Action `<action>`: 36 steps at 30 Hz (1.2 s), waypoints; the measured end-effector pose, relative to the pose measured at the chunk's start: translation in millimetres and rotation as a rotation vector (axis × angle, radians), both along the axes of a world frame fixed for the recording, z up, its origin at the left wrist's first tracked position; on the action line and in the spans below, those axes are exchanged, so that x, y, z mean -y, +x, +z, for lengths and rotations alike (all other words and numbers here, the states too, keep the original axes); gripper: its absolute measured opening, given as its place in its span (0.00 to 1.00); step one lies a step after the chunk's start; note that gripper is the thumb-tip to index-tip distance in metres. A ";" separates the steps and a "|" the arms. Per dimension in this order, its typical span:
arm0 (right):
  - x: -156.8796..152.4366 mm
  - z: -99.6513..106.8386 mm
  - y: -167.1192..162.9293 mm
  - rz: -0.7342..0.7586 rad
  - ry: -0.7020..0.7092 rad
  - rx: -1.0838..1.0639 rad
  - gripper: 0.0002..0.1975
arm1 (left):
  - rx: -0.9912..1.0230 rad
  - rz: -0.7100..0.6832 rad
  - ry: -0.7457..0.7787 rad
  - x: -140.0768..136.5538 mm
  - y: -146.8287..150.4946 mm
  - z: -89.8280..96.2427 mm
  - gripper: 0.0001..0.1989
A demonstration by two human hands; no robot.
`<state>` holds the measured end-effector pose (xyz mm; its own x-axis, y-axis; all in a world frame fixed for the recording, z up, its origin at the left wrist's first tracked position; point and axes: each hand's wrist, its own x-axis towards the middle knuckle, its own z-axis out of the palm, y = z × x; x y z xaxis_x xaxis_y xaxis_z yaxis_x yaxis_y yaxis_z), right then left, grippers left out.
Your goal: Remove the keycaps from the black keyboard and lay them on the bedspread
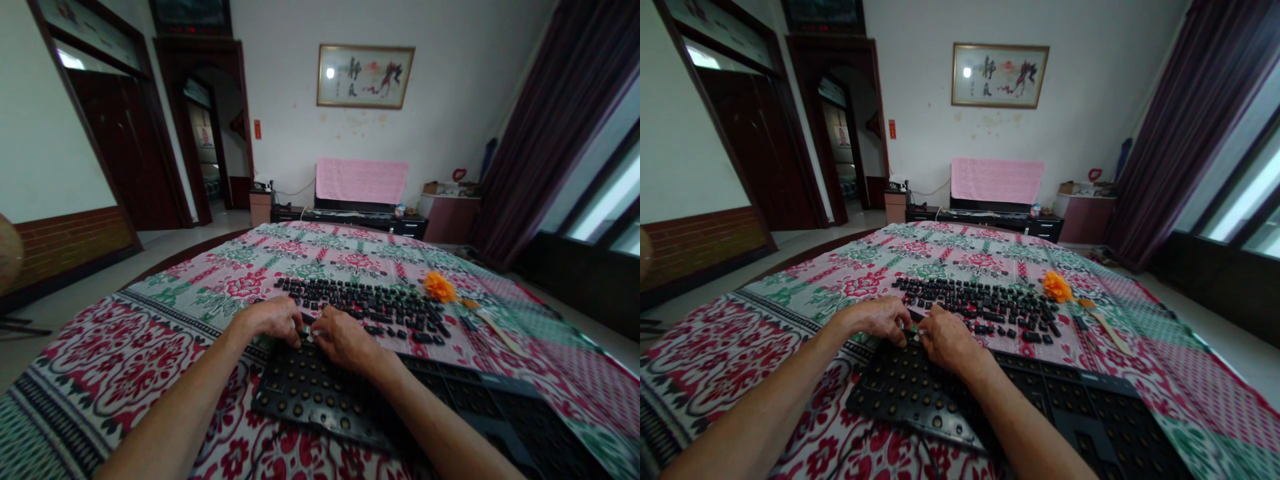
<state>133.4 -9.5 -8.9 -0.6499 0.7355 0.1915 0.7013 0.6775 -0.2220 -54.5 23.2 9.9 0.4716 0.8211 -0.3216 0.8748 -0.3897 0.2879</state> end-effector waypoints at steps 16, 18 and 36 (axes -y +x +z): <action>5.0 5.1 0.2 0.005 0.026 0.147 0.13 | -0.013 0.015 -0.017 3.0 2.7 4.3 0.22; 7.3 7.6 0.7 0.015 0.024 0.184 0.13 | -0.004 0.019 -0.026 3.2 2.5 4.0 0.22; 5.4 9.0 17.1 0.053 0.015 -0.010 0.09 | 0.007 0.024 -0.010 2.3 3.4 3.2 0.21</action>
<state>150.5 -14.9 0.0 -0.6855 0.6973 0.2095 0.6624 0.7167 -0.2182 -51.2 20.9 13.0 0.4537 0.8290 -0.3269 0.8820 -0.3653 0.2977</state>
